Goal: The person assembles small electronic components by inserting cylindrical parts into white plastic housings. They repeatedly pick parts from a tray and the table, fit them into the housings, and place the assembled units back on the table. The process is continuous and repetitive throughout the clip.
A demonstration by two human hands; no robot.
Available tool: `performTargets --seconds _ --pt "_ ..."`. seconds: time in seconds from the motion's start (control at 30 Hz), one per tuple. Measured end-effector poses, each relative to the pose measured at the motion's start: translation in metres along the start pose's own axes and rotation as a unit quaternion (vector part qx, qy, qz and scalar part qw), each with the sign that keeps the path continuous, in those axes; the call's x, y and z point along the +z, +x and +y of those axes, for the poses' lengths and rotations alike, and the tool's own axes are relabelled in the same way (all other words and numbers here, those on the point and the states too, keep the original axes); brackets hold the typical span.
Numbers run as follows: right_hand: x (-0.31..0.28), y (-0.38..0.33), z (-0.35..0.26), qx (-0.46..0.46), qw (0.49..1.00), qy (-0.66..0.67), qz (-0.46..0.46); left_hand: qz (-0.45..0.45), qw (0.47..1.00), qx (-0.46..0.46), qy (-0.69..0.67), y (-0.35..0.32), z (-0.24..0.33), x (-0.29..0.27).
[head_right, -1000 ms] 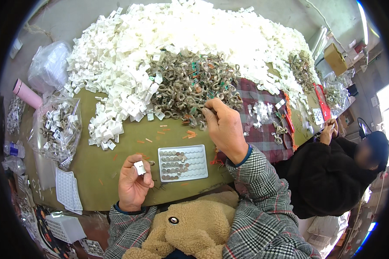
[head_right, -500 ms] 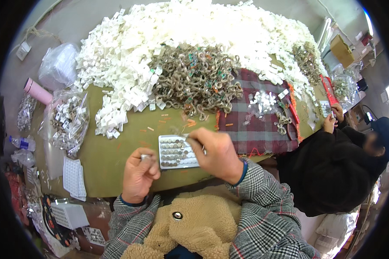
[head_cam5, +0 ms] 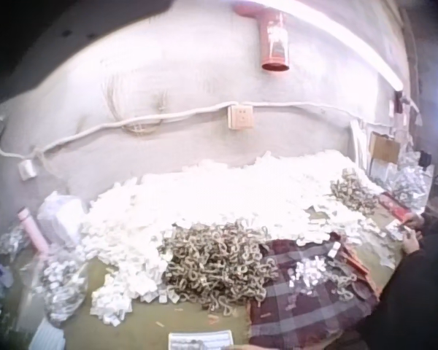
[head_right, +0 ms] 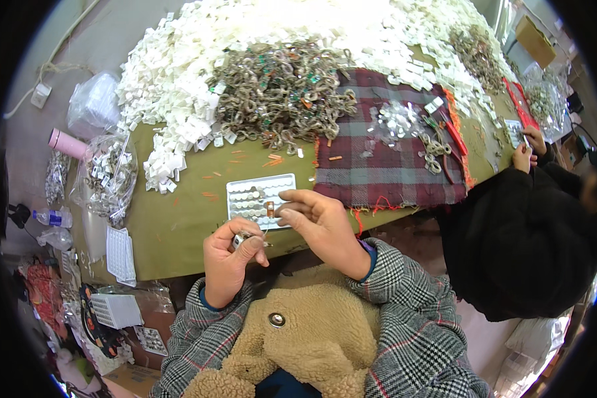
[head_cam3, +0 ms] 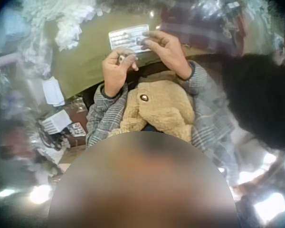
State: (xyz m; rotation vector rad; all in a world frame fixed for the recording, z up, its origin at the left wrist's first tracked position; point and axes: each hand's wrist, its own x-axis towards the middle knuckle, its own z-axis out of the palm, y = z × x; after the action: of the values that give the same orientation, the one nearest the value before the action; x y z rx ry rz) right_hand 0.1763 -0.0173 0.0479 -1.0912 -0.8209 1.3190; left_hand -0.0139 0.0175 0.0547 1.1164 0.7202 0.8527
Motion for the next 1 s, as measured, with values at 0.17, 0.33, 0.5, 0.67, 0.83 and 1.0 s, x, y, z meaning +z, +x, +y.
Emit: performTargets --seconds 0.17,0.33,0.5,0.67,0.83,1.0 --pt "-0.01 -0.01 0.009 0.018 0.999 0.03 -0.03 -0.005 0.987 0.038 0.154 -0.001 -0.006 0.024" --pt "-0.023 -0.015 0.009 -0.004 0.99 0.144 -0.01 -0.045 0.962 0.082 0.257 0.001 -0.002 0.028" --pt "-0.031 -0.026 0.0 -0.006 0.997 0.04 -0.071 0.029 0.923 0.201 0.327 0.004 -0.001 0.034" --pt "-0.026 -0.035 -0.005 -0.009 0.995 -0.08 -0.06 -0.025 0.867 0.257 0.427 0.01 -0.002 0.035" --pt "-0.031 -0.031 -0.004 -0.12 0.965 -0.213 -0.094 -0.055 0.906 0.2 0.369 0.006 -0.001 0.028" --pt "-0.029 -0.024 -0.012 -0.154 0.947 -0.272 -0.074 -0.028 0.995 0.019 0.092 0.0 -0.005 0.025"
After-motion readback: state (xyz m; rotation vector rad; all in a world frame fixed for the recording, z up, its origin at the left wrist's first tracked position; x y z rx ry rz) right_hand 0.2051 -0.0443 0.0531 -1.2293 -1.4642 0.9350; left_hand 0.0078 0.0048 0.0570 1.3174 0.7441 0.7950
